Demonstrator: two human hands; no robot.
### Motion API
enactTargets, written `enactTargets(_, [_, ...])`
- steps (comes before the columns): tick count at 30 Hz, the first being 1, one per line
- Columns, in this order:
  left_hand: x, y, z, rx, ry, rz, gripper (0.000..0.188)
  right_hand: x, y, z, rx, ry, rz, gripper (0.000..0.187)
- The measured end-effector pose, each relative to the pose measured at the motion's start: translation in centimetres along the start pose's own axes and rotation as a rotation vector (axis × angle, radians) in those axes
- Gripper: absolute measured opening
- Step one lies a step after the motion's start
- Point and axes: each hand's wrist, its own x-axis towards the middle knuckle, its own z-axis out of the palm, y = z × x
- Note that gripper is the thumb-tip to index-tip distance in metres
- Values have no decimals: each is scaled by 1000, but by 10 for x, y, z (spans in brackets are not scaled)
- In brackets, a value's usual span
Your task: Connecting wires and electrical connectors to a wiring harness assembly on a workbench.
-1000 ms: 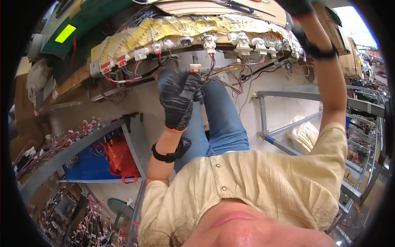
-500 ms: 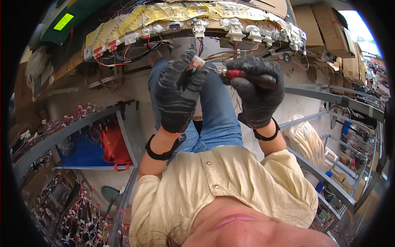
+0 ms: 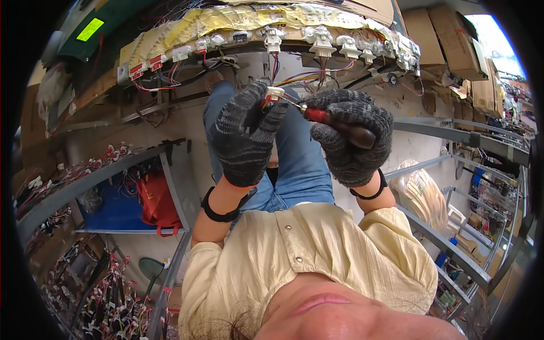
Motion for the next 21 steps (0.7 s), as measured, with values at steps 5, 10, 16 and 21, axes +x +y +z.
enactTargets(5, [2,-7,-8,225,8,196,31,5,-1,4,-34,9,-43,32])
enactTargets(10, [5,-8,-14,408,-42,318,36,7,-3,7,17,-18,-16,28])
enactTargets(16, [2,-14,-16,419,-10,375,32,8,-1,5,92,27,64,26])
enactTargets(21, [1,-14,-16,393,-43,330,31,4,4,7,182,75,216,26])
